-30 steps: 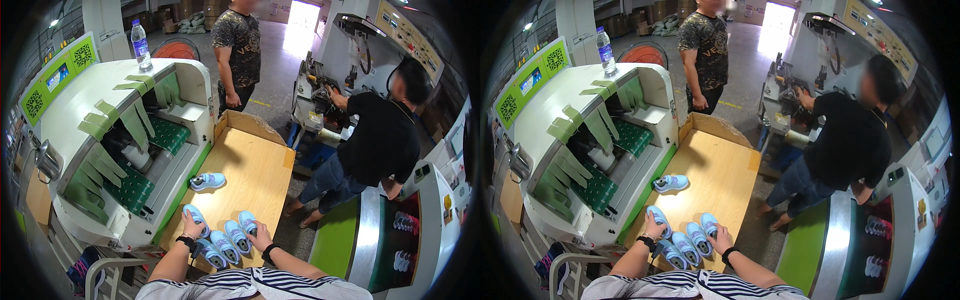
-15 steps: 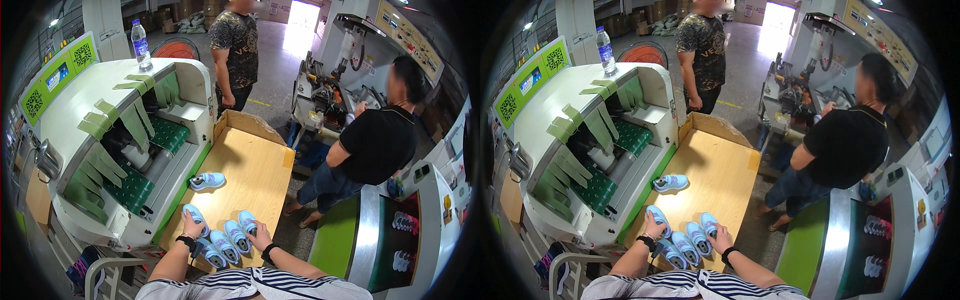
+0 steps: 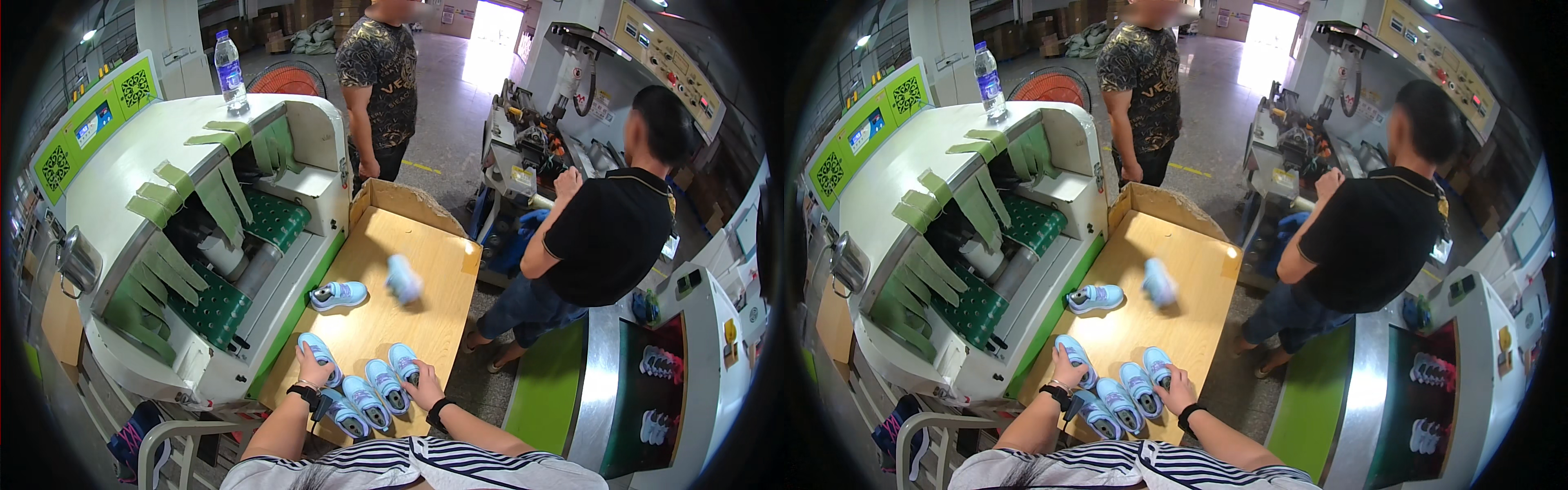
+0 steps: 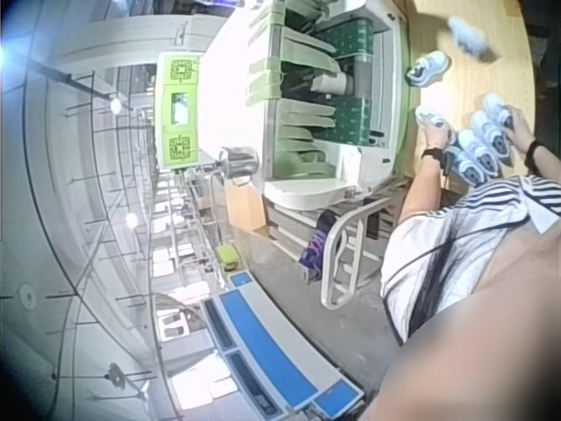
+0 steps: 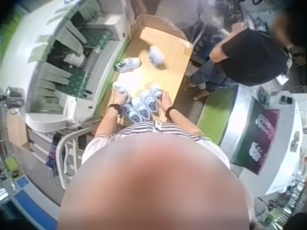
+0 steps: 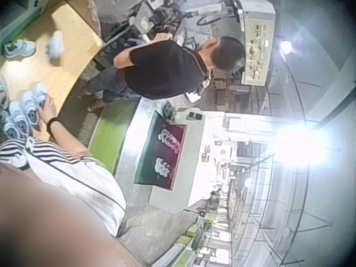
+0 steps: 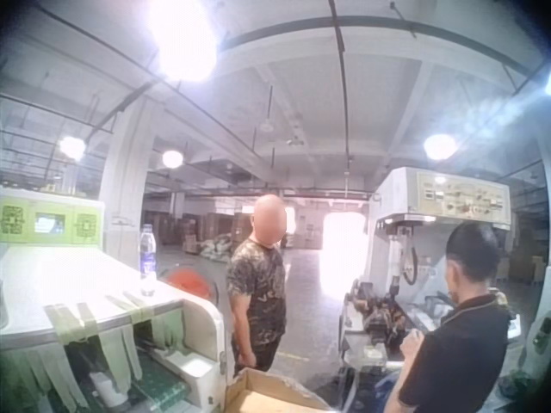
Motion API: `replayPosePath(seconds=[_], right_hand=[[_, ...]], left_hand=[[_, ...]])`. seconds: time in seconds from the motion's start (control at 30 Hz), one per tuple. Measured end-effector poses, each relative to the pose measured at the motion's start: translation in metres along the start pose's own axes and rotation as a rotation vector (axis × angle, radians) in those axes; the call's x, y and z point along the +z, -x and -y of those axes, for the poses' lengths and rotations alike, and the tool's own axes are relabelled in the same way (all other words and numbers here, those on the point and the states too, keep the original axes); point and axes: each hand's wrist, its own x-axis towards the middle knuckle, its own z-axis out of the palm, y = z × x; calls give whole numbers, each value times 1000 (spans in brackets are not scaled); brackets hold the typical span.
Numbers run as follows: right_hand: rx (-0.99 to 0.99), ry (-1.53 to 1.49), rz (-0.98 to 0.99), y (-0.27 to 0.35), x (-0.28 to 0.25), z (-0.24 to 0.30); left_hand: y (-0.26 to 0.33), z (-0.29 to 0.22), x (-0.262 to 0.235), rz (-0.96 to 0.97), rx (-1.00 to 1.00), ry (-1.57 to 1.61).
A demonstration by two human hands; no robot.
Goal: The person takes light blue shoes from a machine, places them on a table, and inserts shoe trees into them. They then arrange the shoes on the table before placing them back onto the machine's conveyor belt.
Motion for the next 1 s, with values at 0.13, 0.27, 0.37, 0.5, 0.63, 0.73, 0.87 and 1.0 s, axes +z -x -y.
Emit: replayPosePath(seconds=[0.13, 0.27, 0.37, 0.5, 0.63, 0.73, 0.87, 1.0], right_hand=[[4, -4, 7, 11, 1, -2], [-12, -5, 19, 13, 6, -6], [29, -13, -7, 3, 11, -18], [-96, -62, -43, -4, -13, 9], [-78, -64, -17, -9, -13, 8], [-57, -89, 0, -5, -12, 9], [-52, -80, 7, 2, -9, 8], [-69, -61, 4, 2, -10, 5]], left_hand=[[12, 4, 1, -6, 0, 9], [13, 22, 6, -37, -12, -8], [10, 0, -8, 28, 39, -19], [5, -16, -16, -83, 110, -110], [4, -54, -25, 41, 156, -345], [7, -71, -23, 109, 185, -223], [3, -68, -11, 151, 329, 158], [6, -83, 1, -51, 488, -86]])
